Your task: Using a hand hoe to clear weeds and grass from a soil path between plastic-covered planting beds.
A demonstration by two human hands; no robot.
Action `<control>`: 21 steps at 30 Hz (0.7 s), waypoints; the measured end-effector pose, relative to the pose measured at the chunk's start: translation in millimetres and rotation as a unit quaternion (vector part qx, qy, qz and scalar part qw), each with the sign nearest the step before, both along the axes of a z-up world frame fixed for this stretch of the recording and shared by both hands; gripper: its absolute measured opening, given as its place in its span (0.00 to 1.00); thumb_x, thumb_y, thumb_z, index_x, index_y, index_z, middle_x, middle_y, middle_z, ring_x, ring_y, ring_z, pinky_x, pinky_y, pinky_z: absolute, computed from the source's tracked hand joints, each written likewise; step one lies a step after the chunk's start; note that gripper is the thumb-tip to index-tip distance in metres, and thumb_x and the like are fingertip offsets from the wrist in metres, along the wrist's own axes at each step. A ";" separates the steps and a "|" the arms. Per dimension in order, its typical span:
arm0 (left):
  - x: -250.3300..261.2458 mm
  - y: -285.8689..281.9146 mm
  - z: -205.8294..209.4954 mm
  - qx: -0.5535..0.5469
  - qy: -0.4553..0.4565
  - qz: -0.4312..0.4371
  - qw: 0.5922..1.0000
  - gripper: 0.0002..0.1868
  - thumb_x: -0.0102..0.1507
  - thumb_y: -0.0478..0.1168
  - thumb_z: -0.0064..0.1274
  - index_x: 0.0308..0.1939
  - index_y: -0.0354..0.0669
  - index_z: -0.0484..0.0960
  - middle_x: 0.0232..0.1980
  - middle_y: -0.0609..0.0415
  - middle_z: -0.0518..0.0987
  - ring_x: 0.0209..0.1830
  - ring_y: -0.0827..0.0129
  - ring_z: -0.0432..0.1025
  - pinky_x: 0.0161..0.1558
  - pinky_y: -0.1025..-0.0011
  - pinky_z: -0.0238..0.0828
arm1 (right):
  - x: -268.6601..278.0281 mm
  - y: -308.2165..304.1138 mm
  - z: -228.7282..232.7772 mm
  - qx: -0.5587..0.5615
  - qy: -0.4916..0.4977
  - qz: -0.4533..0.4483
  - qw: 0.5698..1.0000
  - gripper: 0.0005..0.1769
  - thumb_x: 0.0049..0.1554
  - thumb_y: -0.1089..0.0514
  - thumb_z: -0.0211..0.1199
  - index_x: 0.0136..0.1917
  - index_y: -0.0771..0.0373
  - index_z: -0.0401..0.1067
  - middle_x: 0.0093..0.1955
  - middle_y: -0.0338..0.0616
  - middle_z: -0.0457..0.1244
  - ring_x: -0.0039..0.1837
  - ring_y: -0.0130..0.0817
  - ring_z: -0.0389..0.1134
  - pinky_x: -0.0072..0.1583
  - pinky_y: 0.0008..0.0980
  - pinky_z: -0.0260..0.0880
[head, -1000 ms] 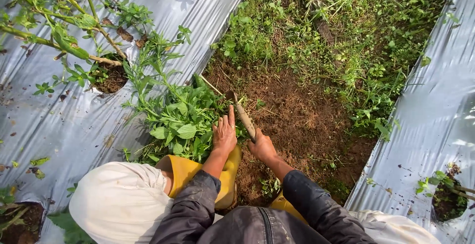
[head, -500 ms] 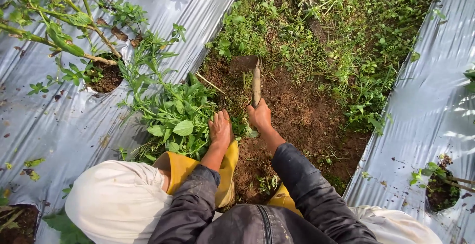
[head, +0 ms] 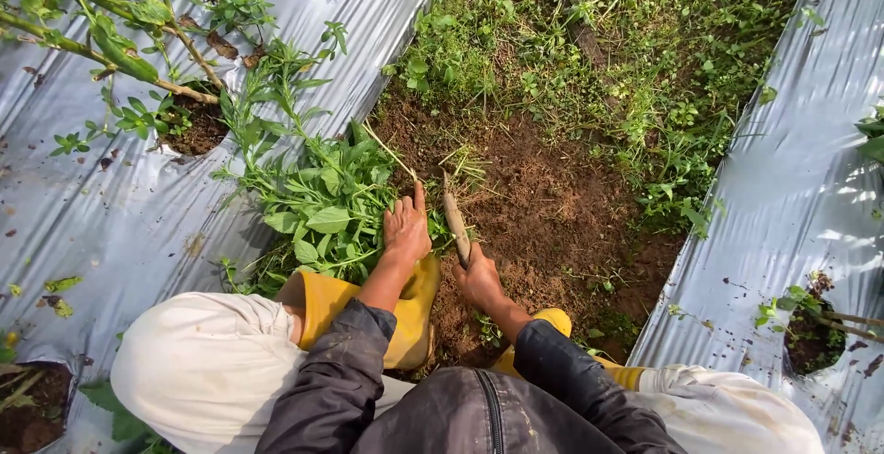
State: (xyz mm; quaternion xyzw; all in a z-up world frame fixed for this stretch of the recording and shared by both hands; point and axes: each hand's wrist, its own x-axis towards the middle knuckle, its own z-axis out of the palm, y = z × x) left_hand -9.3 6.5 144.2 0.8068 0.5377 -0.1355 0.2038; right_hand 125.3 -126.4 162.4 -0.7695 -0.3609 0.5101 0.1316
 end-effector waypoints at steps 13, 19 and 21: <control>4.3 -9.9 -38.3 0.076 0.000 -0.018 0.997 0.42 0.57 0.34 0.51 0.75 0.31 0.56 0.53 0.46 0.71 0.57 0.55 0.65 0.61 0.49 0.62 | 60.8 94.8 -50.9 0.146 -0.062 -0.196 0.968 0.13 0.60 0.55 0.60 0.53 0.64 0.63 0.35 0.56 0.64 0.30 0.40 0.68 0.35 0.43 0.69; 1.7 -13.1 -11.2 0.050 -0.011 -0.018 0.998 0.41 0.58 0.30 0.47 0.76 0.33 0.57 0.53 0.46 0.71 0.57 0.57 0.65 0.62 0.51 0.62 | -3.1 24.7 -45.9 0.050 0.104 -0.246 0.962 0.12 0.65 0.57 0.53 0.56 0.68 0.62 0.29 0.48 0.64 0.25 0.37 0.66 0.30 0.39 0.68; 3.6 -9.9 -10.5 0.060 -0.001 -0.020 0.998 0.41 0.58 0.30 0.47 0.77 0.34 0.56 0.52 0.47 0.71 0.56 0.58 0.65 0.61 0.52 0.63 | -22.3 16.0 -35.6 0.056 0.119 -0.208 0.969 0.10 0.60 0.58 0.57 0.52 0.65 0.64 0.28 0.46 0.62 0.26 0.33 0.65 0.31 0.36 0.68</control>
